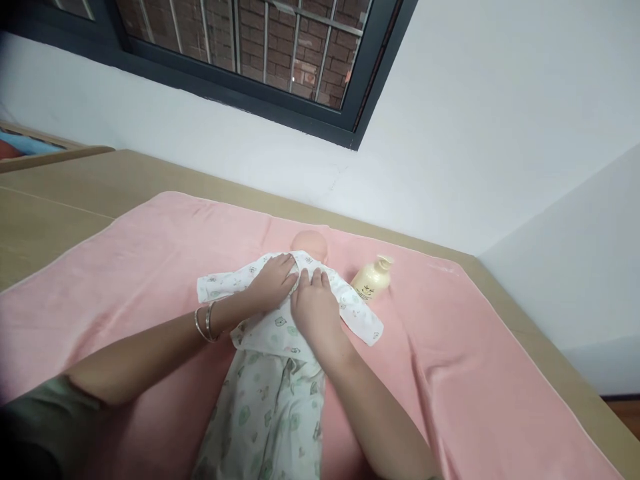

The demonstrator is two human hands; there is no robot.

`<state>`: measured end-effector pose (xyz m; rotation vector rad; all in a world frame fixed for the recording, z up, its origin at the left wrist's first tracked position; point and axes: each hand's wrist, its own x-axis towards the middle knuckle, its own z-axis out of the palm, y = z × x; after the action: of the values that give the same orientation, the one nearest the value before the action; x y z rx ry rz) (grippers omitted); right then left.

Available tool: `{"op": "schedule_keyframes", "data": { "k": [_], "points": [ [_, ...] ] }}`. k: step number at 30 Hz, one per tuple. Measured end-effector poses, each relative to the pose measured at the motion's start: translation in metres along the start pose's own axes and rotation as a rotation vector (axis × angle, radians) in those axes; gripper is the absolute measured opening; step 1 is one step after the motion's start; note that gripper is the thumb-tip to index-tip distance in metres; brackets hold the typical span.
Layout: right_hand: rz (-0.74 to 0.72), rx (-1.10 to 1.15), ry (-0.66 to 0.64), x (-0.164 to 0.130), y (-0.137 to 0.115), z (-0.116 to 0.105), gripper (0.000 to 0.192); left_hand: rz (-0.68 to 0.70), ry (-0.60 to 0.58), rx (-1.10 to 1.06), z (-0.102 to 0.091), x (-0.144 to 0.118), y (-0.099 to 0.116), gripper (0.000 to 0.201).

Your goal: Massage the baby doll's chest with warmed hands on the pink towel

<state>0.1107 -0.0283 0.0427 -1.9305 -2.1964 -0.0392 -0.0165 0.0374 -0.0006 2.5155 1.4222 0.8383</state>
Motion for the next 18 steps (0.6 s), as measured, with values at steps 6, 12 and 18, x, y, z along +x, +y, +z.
{"op": "schedule_keyframes", "data": {
  "k": [6, 12, 18],
  "points": [
    [-0.035, 0.173, 0.030, 0.025, 0.030, -0.003, 0.038, -0.028, 0.053, 0.159, 0.006, -0.028, 0.034, 0.051],
    [-0.010, 0.116, 0.031, 0.027, 0.029, 0.002, 0.044, 0.021, 0.003, 0.073, 0.000, -0.027, 0.032, 0.050],
    [-0.004, -0.046, 0.054, -0.002, -0.004, 0.009, 0.052, -0.073, 0.008, -0.052, -0.005, 0.002, 0.000, 0.034]
  ]
}}
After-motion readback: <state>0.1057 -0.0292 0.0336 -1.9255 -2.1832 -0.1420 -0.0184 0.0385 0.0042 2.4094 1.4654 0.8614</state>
